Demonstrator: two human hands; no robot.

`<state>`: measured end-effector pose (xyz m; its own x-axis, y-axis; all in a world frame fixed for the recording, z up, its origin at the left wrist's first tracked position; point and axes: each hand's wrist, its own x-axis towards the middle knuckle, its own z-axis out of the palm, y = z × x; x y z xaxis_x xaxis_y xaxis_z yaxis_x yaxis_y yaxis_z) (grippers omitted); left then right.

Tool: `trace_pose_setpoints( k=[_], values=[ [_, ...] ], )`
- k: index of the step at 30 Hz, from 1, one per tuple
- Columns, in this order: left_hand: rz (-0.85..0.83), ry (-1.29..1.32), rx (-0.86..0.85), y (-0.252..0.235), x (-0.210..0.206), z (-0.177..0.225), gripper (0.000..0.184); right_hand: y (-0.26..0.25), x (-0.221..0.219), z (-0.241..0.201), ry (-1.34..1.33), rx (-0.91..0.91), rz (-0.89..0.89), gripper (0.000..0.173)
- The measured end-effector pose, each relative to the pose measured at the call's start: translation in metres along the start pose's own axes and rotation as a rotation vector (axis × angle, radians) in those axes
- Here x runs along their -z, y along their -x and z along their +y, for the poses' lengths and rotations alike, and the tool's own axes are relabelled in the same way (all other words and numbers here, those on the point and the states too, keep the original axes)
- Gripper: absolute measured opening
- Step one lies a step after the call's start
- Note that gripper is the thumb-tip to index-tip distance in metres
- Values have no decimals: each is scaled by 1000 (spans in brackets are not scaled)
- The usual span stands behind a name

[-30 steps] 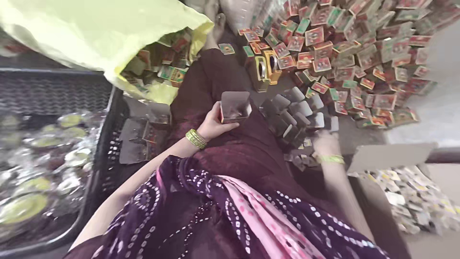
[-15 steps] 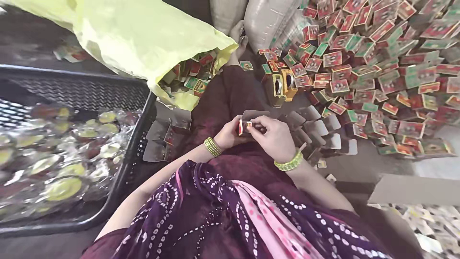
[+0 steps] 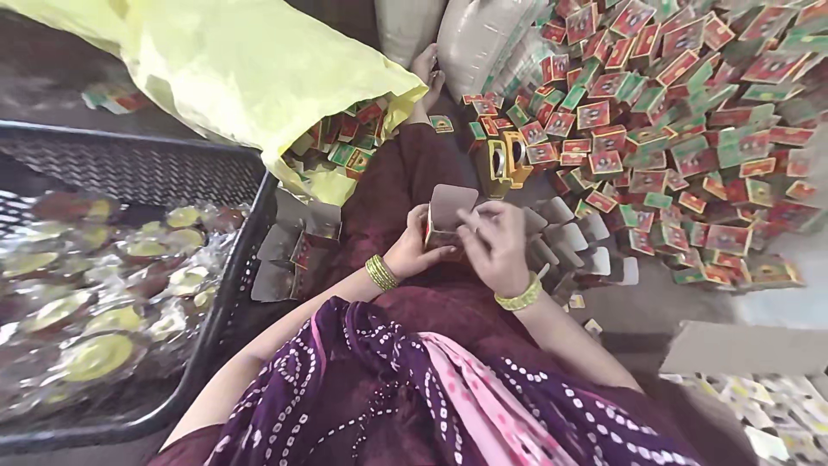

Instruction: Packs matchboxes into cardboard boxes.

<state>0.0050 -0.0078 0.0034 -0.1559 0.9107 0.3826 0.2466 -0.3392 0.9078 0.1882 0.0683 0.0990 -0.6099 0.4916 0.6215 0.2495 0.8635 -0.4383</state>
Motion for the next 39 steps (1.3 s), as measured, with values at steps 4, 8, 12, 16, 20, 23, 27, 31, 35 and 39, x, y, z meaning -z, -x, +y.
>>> trace_pose_setpoints(
  k=[4,8,12,16,20,23,27,31,35,39],
  values=[
    [50,46,-38,2,-4,2,111,0,5,24,-616,-623,71,37],
    [-82,100,-74,2,-4,13,82,5,-2,28,-1097,-968,-124,27],
    [-173,73,-152,3,-3,10,56,11,-6,24,-975,-973,-273,43],
    [-156,87,-52,-1,-6,14,61,14,-7,30,-742,-642,-153,39],
    [-78,155,40,-1,-8,7,93,14,5,35,-676,-194,-198,15],
    [-106,157,38,-1,-9,4,98,13,9,27,-533,-124,-239,15],
    [-119,137,36,-2,-8,5,98,8,12,23,-383,-89,-227,20],
    [-142,161,6,-2,-9,4,97,0,17,29,-443,-81,-267,15],
    [-163,144,25,-1,-8,2,98,0,20,29,-390,-38,-367,14],
    [-181,128,44,-1,-8,3,99,-1,23,23,-175,108,-445,23]
  ],
)
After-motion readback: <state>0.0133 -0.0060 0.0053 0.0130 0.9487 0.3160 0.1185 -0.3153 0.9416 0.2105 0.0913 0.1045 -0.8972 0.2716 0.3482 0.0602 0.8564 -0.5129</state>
